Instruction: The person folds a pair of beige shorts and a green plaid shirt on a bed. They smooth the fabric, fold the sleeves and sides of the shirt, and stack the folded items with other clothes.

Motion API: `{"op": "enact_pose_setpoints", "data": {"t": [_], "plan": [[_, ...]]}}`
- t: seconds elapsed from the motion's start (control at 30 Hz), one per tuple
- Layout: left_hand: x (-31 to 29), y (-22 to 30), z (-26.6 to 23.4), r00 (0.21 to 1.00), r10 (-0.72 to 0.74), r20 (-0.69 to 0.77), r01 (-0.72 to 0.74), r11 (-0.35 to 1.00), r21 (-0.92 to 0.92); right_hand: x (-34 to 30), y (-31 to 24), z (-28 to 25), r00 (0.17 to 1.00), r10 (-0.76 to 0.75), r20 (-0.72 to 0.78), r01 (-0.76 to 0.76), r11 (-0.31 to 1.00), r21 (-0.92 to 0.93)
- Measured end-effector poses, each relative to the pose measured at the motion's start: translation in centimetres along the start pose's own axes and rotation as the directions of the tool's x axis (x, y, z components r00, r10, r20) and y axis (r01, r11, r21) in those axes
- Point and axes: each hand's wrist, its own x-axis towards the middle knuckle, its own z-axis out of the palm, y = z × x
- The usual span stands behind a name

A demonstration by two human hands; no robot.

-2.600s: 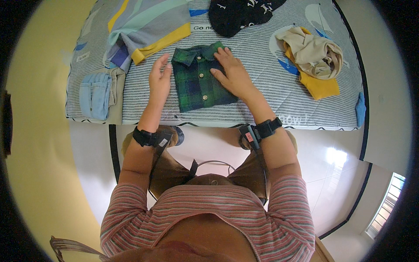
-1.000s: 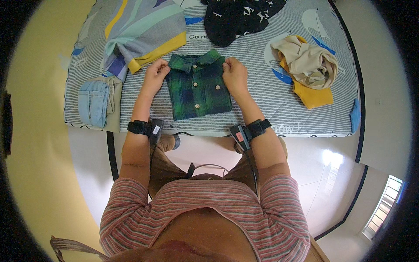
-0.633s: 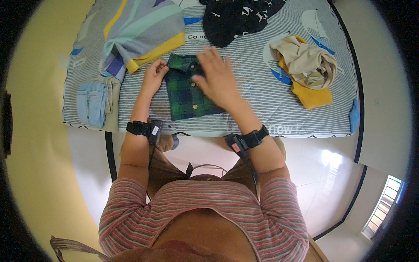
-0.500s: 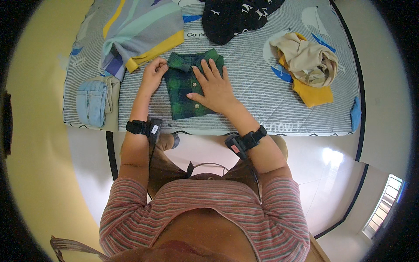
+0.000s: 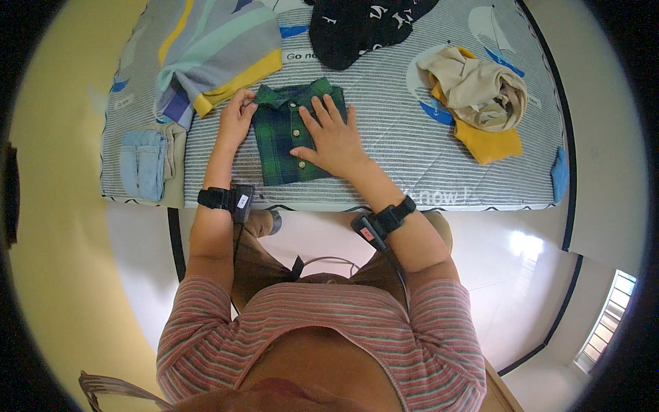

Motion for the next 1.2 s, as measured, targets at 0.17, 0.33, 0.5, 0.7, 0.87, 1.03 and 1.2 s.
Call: {"op": "enact_pose_setpoints", "data": {"t": [0.17, 0.33, 0.5, 0.7, 0.87, 1.03, 1.2], "plan": [[-0.4, 3.0, -1.0, 0.958, 0.247, -0.147, -0.225, 0.962, 0.152, 0.0, 0.1, -0.3, 1.0, 0.012, 0.0, -0.012, 1.0, 0.013], [-2.0, 4.2, 0.8, 0.946, 0.313, 0.081, -0.322, 0.936, 0.144, 0.0, -0.2, -0.4, 0.999, 0.032, 0.024, -0.032, 0.999, 0.024], [-1.9, 4.7, 1.2, 0.974, 0.194, 0.115, -0.211, 0.964, 0.162, 0.1, -0.2, -0.4, 0.999, 0.027, 0.028, -0.027, 1.0, 0.011], [-1.3, 5.4, 1.4, 0.953, 0.262, 0.15, -0.298, 0.897, 0.327, 0.0, -0.2, -0.5, 1.0, 0.015, 0.006, -0.015, 1.0, -0.005], [-0.8, 4.5, 1.6, 0.962, 0.207, 0.175, -0.259, 0.895, 0.364, -0.2, -0.1, -0.4, 0.999, -0.001, -0.051, 0.002, 1.0, 0.012], [-0.5, 5.3, 1.7, 0.95, 0.254, 0.182, -0.296, 0.917, 0.266, -0.3, -0.1, -0.9, 0.996, -0.012, -0.094, 0.013, 1.0, 0.008], [-0.8, 4.9, 1.7, 0.955, 0.227, 0.193, -0.254, 0.958, 0.131, -0.5, -0.4, -0.9, 0.991, -0.057, -0.123, 0.055, 0.998, -0.022]]}}
